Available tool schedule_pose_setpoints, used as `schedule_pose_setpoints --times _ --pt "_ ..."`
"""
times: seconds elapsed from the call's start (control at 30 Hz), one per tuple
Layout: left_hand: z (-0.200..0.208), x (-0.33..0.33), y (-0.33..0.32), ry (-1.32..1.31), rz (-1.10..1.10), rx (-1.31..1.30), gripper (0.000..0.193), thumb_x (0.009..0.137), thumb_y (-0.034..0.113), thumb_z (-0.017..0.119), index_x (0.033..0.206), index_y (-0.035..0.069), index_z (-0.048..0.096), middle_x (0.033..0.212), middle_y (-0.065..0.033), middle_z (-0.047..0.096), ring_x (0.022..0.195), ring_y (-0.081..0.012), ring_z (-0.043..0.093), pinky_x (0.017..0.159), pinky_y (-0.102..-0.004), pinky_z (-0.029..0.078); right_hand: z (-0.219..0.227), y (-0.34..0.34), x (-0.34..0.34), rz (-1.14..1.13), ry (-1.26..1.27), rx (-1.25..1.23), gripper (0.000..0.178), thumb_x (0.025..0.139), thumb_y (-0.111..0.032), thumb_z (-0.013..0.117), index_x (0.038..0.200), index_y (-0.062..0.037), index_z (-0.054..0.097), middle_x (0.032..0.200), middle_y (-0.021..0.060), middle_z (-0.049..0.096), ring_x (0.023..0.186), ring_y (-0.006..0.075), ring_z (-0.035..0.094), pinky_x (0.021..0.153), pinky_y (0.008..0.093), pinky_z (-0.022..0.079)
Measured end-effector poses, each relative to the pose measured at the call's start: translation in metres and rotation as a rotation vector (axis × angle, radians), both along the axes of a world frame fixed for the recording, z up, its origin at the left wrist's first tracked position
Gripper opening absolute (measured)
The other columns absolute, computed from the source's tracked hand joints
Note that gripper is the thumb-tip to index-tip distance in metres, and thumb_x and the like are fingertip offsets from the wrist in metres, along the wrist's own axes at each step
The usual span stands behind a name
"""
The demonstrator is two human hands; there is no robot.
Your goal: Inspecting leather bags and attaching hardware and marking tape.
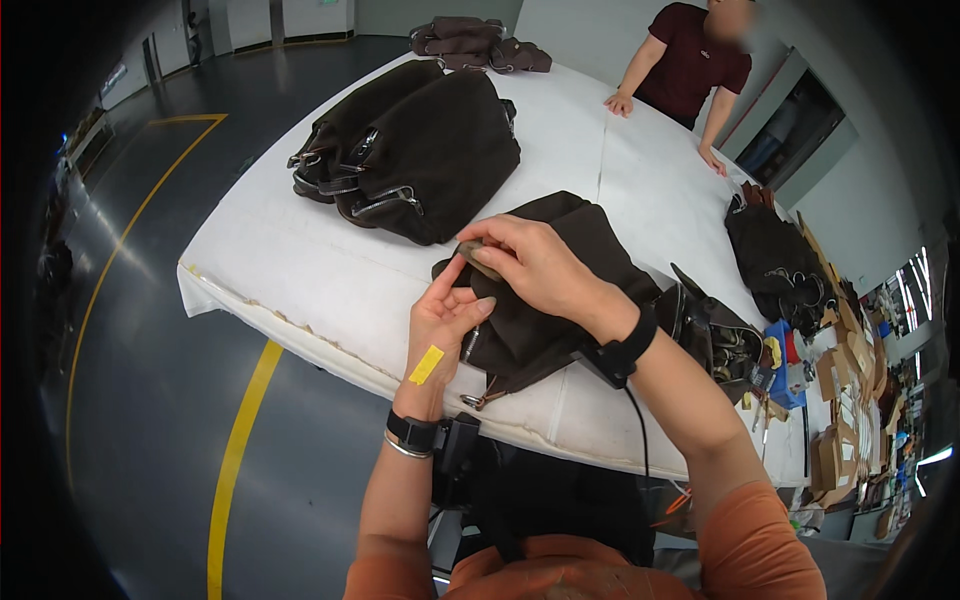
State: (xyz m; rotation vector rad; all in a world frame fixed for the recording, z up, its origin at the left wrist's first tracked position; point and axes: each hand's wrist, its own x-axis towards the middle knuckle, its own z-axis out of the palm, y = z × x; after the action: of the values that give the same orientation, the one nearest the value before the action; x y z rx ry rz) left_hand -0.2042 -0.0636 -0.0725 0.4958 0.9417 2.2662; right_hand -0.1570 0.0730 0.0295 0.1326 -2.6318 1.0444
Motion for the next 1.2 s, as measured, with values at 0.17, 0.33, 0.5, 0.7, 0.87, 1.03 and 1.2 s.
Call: schedule_pose_setpoints --times 0.17,0.33,0.5,0.7,0.87,1.03,1.2 --pt "-0.012 -0.006 -0.003 0.039 -0.014 0.023 0.067 0.079 -0.01 0.065 0.139 -0.004 0.036 0.096 -0.0086 0.066 0.085 -0.0103 0.063 0.079 -0.0208 0.05 -0.007 -0.006 0.008 0.071 -0.011 0.318 0.02 0.085 -0.004 0.057 0.103 -0.0019 0.063 0.085 0.0131 0.061 0.077 0.0293 0.061 0.068 0.0357 0.049" --pt "-0.011 -0.006 0.002 0.096 -0.017 -0.036 0.063 0.08 -0.01 0.064 0.137 -0.003 0.038 0.096 -0.0106 0.066 0.087 -0.0137 0.064 0.078 -0.0233 0.05 -0.025 -0.011 -0.011 0.068 0.067 0.202 0.019 0.086 -0.007 0.057 0.103 -0.0014 0.064 0.088 0.0132 0.063 0.08 0.0274 0.062 0.071 0.0338 0.049" --pt "-0.004 -0.001 0.0 0.033 -0.008 -0.018 0.07 0.079 -0.011 0.064 0.141 -0.004 0.032 0.097 -0.0104 0.066 0.089 -0.0131 0.063 0.081 -0.0232 0.05 -0.003 -0.002 -0.006 -0.004 -0.006 -0.061 0.022 0.089 -0.01 0.056 0.108 -0.0022 0.064 0.093 0.0106 0.066 0.078 0.0177 0.062 0.072 0.0283 0.049" --pt "-0.014 -0.007 0.0 0.076 -0.017 0.021 0.068 0.078 -0.011 0.065 0.14 -0.004 0.035 0.096 -0.0098 0.066 0.087 -0.0119 0.064 0.081 -0.022 0.051 -0.012 -0.011 0.007 0.047 -0.066 0.343 0.018 0.085 -0.008 0.058 0.1 -0.0029 0.064 0.085 0.0126 0.06 0.079 0.0328 0.06 0.068 0.0391 0.049" --pt "-0.008 -0.005 0.003 0.081 -0.058 -0.021 0.069 0.079 -0.011 0.063 0.141 -0.003 0.034 0.099 -0.011 0.066 0.089 -0.0127 0.064 0.083 -0.0231 0.051 -0.02 -0.015 -0.008 -0.054 0.162 0.04 0.019 0.088 -0.008 0.056 0.104 -0.0006 0.063 0.088 0.0107 0.064 0.077 0.0221 0.062 0.069 0.0311 0.049" --pt "0.001 -0.001 0.001 0.02 -0.041 0.036 0.072 0.079 -0.012 0.063 0.143 -0.001 0.03 0.109 -0.0146 0.064 0.095 -0.0143 0.063 0.087 -0.0252 0.05 0.006 0.011 0.008 -0.087 0.0 -0.127 0.022 0.09 -0.006 0.055 0.111 0.0002 0.061 0.087 0.0082 0.065 0.075 0.0133 0.059 0.07 0.0264 0.048" --pt "-0.001 -0.002 -0.002 0.046 -0.043 0.022 0.073 0.079 -0.011 0.062 0.143 -0.001 0.028 0.112 -0.0135 0.063 0.097 -0.0127 0.062 0.087 -0.0247 0.05 -0.006 0.009 0.023 -0.036 -0.001 0.176 0.022 0.087 -0.005 0.056 0.108 -0.0009 0.061 0.089 0.0119 0.062 0.077 0.0246 0.061 0.071 0.0319 0.048"
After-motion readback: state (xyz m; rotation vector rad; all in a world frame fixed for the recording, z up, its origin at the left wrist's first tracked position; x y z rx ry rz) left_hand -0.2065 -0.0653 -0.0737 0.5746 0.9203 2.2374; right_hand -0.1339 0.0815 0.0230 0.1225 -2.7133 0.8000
